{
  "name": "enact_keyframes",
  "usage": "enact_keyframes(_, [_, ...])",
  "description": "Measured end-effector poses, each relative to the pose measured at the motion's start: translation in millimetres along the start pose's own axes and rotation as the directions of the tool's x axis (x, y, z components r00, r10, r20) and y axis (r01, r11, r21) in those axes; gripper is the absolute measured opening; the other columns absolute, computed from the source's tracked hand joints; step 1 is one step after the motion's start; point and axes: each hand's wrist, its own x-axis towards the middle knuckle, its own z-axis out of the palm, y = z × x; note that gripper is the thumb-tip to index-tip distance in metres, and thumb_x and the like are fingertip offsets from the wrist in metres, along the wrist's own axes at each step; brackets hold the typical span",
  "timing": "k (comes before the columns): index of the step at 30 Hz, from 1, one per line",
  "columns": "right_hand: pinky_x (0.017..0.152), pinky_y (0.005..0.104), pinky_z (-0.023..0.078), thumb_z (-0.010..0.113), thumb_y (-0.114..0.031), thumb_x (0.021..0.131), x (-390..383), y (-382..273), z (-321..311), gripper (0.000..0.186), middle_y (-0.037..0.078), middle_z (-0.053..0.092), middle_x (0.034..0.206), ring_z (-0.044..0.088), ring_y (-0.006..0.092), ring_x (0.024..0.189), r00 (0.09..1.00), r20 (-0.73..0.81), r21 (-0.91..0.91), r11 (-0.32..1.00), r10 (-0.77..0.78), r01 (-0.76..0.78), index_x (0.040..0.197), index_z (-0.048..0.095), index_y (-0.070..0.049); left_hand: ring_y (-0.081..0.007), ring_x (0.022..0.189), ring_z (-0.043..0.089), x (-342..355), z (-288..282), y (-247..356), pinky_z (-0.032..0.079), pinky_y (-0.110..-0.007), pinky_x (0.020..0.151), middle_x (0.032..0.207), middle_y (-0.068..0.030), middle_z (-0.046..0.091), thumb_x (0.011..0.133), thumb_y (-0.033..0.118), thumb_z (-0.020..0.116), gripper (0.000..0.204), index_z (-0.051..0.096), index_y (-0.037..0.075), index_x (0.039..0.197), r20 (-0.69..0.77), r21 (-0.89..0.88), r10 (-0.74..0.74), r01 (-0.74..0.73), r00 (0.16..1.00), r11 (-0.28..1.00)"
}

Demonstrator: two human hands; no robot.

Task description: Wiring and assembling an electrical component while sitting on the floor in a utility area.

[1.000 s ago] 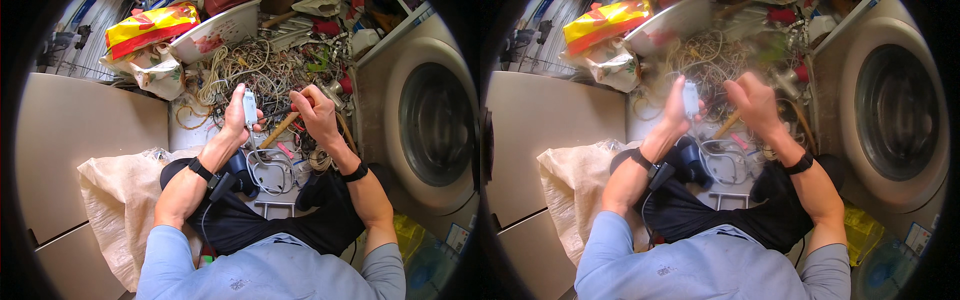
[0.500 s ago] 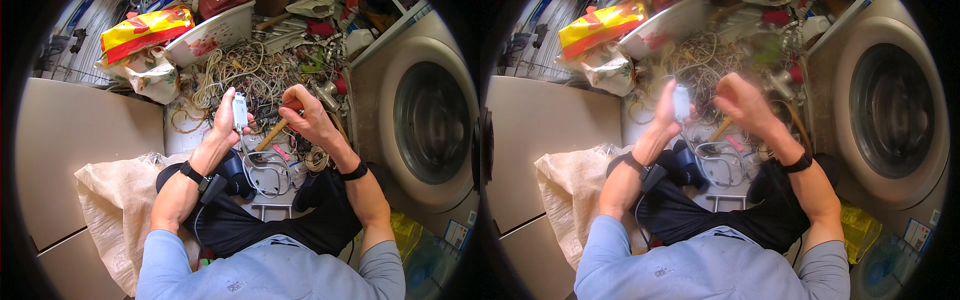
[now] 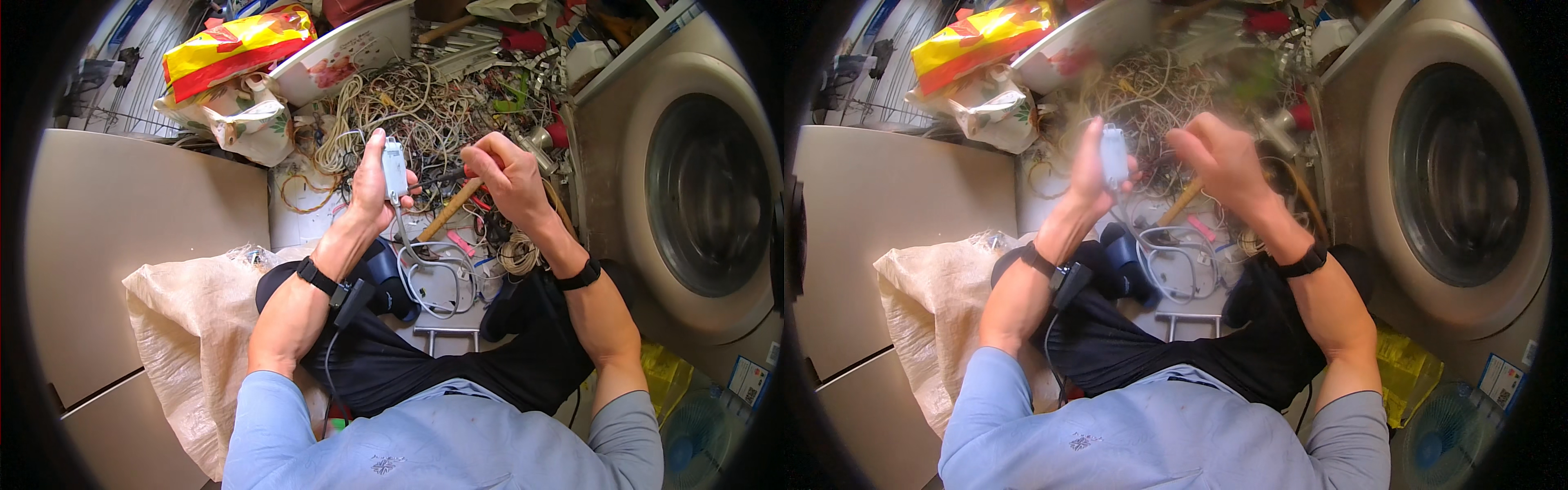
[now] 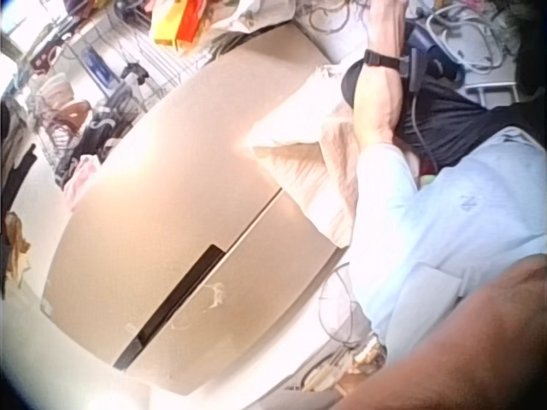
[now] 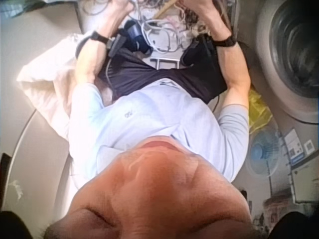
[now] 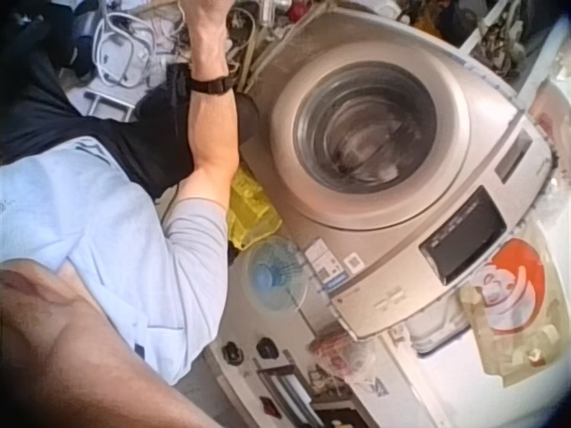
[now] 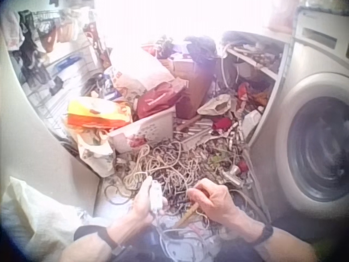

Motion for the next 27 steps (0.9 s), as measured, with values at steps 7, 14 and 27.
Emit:
enact_keyframes(7, [0.067,0.0252,0.053,0.068,-0.003,0.097,0,-10,-3,0.017,0.005,0.067,0.082,0.067,0.0093,0.078,0.994,-0.015,0.093,0.990,-0.108,0.109,0.111,0.059,0.000,-0.0295,0.061,0.066,-3,2,4,0.048,-0.034,0.041,0.070,-0.0114,0.064,0.094,0.075,0.052,0.067,0.058,0.009,0.102,0.025,-0.059,-0.007,0.009,1.000,0.998])
enact_keyframes(14, [0.068,0.0245,0.053,0.070,-0.004,0.096,-3,-10,-4,0.021,0.004,0.062,0.087,0.070,0.0100,0.084,0.996,0.052,0.001,0.998,-0.070,0.070,0.113,0.058,-0.001,-0.0269,0.056,0.064,1,5,3,0.048,-0.032,0.037,0.067,-0.0117,0.064,0.094,0.074,0.052,0.066,0.058,0.008,0.100,0.000,-0.050,0.046,-0.046,0.999,0.998])
enact_keyframes(27, [0.064,0.0228,0.047,0.069,-0.009,0.098,8,0,-17,0.025,0.001,0.066,0.093,0.060,0.0061,0.076,0.994,-0.016,0.096,0.989,-0.110,0.111,0.120,0.057,-0.003,-0.0235,0.061,0.065,-4,21,21,0.050,-0.032,0.039,0.072,-0.0122,0.063,0.096,0.068,0.052,0.064,0.057,0.005,0.102,-0.017,-0.036,0.243,-0.243,0.970,0.969])
